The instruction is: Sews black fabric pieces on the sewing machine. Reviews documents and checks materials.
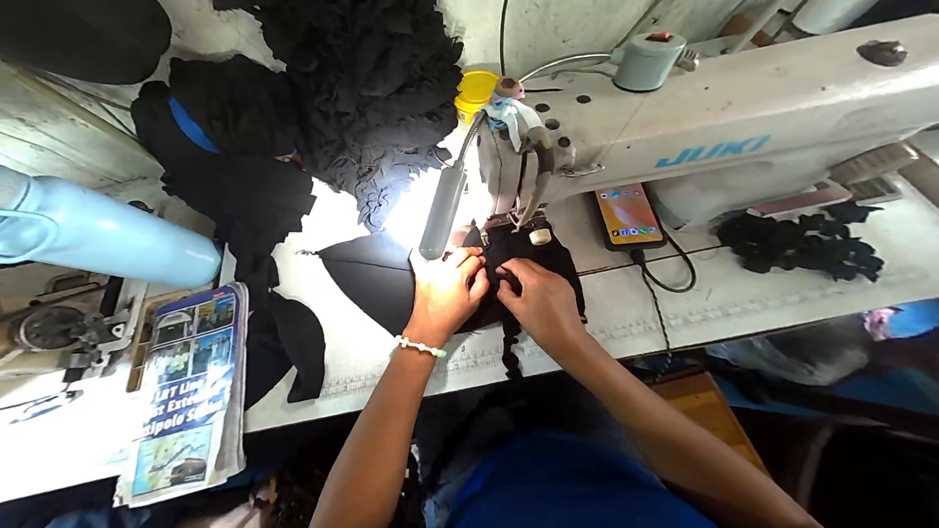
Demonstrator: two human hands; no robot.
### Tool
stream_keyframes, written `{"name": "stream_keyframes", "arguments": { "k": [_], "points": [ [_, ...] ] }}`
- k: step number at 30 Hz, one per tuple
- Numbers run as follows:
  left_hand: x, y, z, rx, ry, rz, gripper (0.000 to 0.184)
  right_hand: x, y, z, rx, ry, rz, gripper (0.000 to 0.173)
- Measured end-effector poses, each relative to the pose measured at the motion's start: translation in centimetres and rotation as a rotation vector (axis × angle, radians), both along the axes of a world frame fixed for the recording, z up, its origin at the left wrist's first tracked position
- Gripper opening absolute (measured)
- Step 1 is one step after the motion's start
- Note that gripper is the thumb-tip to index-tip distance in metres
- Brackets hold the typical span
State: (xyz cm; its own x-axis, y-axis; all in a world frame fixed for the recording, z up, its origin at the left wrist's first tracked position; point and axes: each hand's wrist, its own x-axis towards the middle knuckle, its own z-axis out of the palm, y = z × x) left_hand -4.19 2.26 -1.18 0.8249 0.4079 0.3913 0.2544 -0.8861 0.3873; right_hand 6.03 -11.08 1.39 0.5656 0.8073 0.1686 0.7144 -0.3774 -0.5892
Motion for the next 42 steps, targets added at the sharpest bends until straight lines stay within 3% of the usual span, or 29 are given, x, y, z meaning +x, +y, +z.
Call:
{"name": "stream_keyframes", "arguments": {
  "k": [3,5,10,13,18,26,29,34,37,39,42],
  "points": [
    [0.8,-0.4,0.6,-0.022,0.017,0.067,0.034,-0.6,-0.8,-1.3,0.112,-0.163,0.014,0.016],
    [1.4,-0.6,0.5,0.002,0.016,0.106,0.033,-0.8,-0.8,-1.2,0.133,-0.152,-0.010,0.016],
    [0.9,-0.4,0.0,-0.050,-0.016,0.075,0.018,1.0,0.4,1.2,-0.089,0.326,-0.055,0.029],
    [0.5,-0.3,-0.5,-0.031,-0.028,0.042,0.014,1.8,0.8,1.6,-0.158,0.406,-0.034,0.031],
    [0.3,-0.4,-0.7,0.005,-0.018,0.037,0.014,1.8,0.9,1.4,-0.138,0.325,-0.072,0.015],
    [1.1,-1.2,0.2,0.007,0.003,0.133,0.031,-0.4,-1.0,-0.9,0.010,-0.106,0.098,0.014],
    [1.4,-1.6,-0.2,0.080,-0.006,0.171,0.022,-1.2,-1.9,-2.6,0.056,-0.271,0.127,0.022],
    [0.5,-2.1,-1.2,0.163,-0.023,0.191,0.018,0.2,-2.6,-1.2,0.055,-0.143,0.190,0.014],
    [0.3,-2.2,-1.1,0.183,-0.022,0.183,0.018,2.5,-1.4,-0.4,0.196,-0.116,0.196,0.011],
    [0.3,-2.1,-1.1,0.201,-0.033,0.180,0.015,3.9,-0.1,-0.6,0.285,-0.107,0.318,0.021],
    [0.3,-2.3,-1.1,0.203,-0.029,0.192,0.010,5.3,1.1,-1.7,0.233,-0.110,0.525,0.025]
  ]
}}
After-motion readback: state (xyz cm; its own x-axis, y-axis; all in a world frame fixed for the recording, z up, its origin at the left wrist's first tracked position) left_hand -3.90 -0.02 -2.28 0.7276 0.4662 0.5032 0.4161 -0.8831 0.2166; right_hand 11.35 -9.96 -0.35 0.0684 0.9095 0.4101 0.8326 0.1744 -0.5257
